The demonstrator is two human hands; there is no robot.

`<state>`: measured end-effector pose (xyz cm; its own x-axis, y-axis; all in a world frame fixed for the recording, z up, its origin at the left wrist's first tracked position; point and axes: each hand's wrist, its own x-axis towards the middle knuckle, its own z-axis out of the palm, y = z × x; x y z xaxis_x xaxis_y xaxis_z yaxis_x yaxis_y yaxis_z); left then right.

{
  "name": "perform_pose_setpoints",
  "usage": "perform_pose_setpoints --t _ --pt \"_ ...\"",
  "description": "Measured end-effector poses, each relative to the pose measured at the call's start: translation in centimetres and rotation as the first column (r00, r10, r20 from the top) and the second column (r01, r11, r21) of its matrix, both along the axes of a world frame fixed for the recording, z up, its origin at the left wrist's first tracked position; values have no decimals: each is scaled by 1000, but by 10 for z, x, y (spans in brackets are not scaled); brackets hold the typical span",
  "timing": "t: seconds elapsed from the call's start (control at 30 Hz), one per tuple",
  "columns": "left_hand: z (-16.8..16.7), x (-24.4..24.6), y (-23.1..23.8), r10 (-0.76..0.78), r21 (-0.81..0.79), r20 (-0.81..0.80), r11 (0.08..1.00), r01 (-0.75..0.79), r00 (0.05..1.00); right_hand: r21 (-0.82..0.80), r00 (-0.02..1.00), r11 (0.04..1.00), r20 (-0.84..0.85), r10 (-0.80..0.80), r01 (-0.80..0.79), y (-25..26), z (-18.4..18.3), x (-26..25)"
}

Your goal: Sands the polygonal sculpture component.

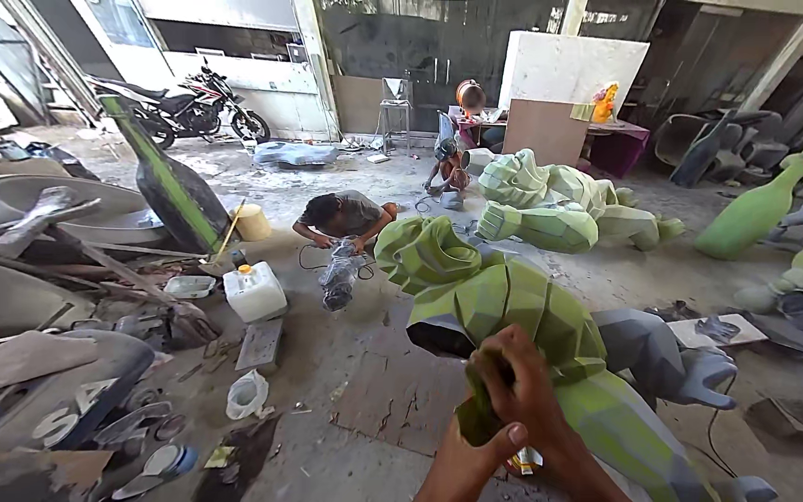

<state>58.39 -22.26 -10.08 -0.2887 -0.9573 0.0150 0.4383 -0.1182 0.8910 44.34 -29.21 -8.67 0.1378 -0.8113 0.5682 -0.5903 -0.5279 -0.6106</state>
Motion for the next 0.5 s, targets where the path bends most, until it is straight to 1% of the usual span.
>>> perform_pose_setpoints --t 0.03,0.07,0.1,0.13,0.2,0.23,0.27,0.3,0.33,0.37,0.4,0.43,0.5 --pt "0 -6 3 -2 -19 -49 1000 1 999 15 987 989 -62 -147 148 1 1 -8" --pt "1 -14 6 1 -22 -81 1000 -3 997 31 968 971 -94 -232 236 4 0 -13" --pt "3 -25 9 15 -3 -85 1000 -16 996 23 961 965 -103 -257 261 10 -1 -17" --pt "5 -36 10 24 27 -61 999 -23 998 -2 968 972 -87 -233 234 18 -2 -20" --pt "6 -59 13 26 113 -24 993 -23 999 -21 995 996 -36 -91 91 36 -1 -29" --pt "4 -71 16 26 139 -45 990 -19 999 -26 999 999 -14 -34 34 41 -2 -40" --pt "1 -83 19 37 132 -81 991 -26 996 -37 999 999 32 -1 2 42 -2 -58" --pt "-2 -96 24 81 116 -137 991 -65 987 -51 997 997 62 -49 52 44 -1 -79" --pt "-1 -109 28 131 89 -201 989 -115 971 -52 981 981 65 -181 185 46 1 -100" --pt "3 -122 31 172 66 -229 985 -161 958 -33 939 939 40 -342 343 48 3 -118" --pt "8 -136 36 181 36 -221 983 -177 958 -2 887 887 9 -463 463 52 3 -131" --pt "12 -148 41 147 1 -201 989 -150 969 19 863 863 12 -505 505 58 2 -140" --pt "14 -169 45 21 -37 -169 999 -28 985 -21 880 882 69 -469 472 76 1 -146"
